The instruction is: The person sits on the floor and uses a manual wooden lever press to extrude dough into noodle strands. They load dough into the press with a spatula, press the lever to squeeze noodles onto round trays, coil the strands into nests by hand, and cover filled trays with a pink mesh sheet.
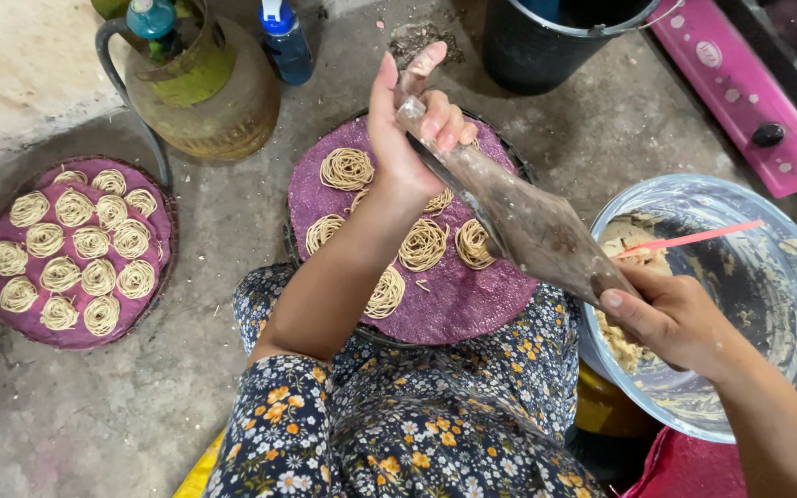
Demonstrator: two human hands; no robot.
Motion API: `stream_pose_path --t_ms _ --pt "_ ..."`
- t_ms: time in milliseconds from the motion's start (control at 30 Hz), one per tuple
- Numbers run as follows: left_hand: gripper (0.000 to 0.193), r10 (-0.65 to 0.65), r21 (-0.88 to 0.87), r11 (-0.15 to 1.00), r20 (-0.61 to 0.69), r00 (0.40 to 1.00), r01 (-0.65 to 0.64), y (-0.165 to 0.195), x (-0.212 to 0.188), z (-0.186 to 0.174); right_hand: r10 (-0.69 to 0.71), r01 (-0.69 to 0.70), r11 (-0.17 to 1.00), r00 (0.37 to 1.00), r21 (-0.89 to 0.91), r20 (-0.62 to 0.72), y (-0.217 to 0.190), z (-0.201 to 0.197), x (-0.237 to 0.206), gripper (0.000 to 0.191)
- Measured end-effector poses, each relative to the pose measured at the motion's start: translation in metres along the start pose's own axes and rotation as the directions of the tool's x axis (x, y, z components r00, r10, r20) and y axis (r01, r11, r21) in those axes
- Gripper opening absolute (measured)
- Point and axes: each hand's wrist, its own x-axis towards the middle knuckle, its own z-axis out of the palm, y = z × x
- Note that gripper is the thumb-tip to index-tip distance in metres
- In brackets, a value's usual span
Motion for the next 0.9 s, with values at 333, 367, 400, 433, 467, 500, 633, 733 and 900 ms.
stream_pose_path --t_ms 333,367,400,433,467,500,633,733,900 --pt "0.06 -0.408 0.742 0.506 -0.242 0.88 0.439 -0.079 -0.014 -0.065 -0.057 0.047 0.989 0.996 0.138 0.07 0.041 -0.006 -0.008 0.05" --pt "0.056 -0.46 0.78 0.472 -0.179 0.87 0.411 -0.088 -0.023 -0.08 -0.073 0.064 0.987 0.996 0.145 0.058 0.043 -0.006 -0.006 0.049" --pt "0.053 -0.513 0.813 0.441 -0.121 0.85 0.381 -0.098 -0.031 -0.093 -0.087 0.078 0.985 0.995 0.152 0.049 0.045 -0.005 -0.003 0.048" --pt "0.052 -0.538 0.833 0.385 -0.148 0.83 0.398 -0.107 -0.03 -0.104 -0.099 0.092 0.983 0.994 0.159 0.039 0.047 -0.005 -0.001 0.047" --pt "0.052 -0.561 0.852 0.327 -0.173 0.809 0.409 -0.116 -0.029 -0.112 -0.109 0.101 0.978 0.993 0.181 0.035 0.048 -0.005 0.001 0.047" --pt "0.052 -0.583 0.87 0.268 -0.196 0.788 0.415 -0.12 -0.028 -0.119 -0.12 0.112 0.973 0.992 0.202 0.027 0.049 -0.005 0.003 0.046" --pt "0.061 -0.511 0.876 0.07 -0.38 0.771 0.478 -0.122 -0.027 -0.12 -0.079 0.086 0.971 0.996 0.223 -0.044 0.051 -0.004 0.008 0.041" --pt "0.062 -0.356 0.883 -0.175 -0.469 0.808 0.435 -0.115 -0.031 -0.105 -0.049 0.076 0.957 0.994 0.282 -0.1 0.051 -0.005 0.01 0.042" --pt "0.061 -0.369 0.84 -0.543 -0.243 0.897 0.004 -0.095 -0.05 -0.089 -0.089 0.129 0.913 0.989 0.386 -0.119 0.047 -0.01 0.008 0.044"
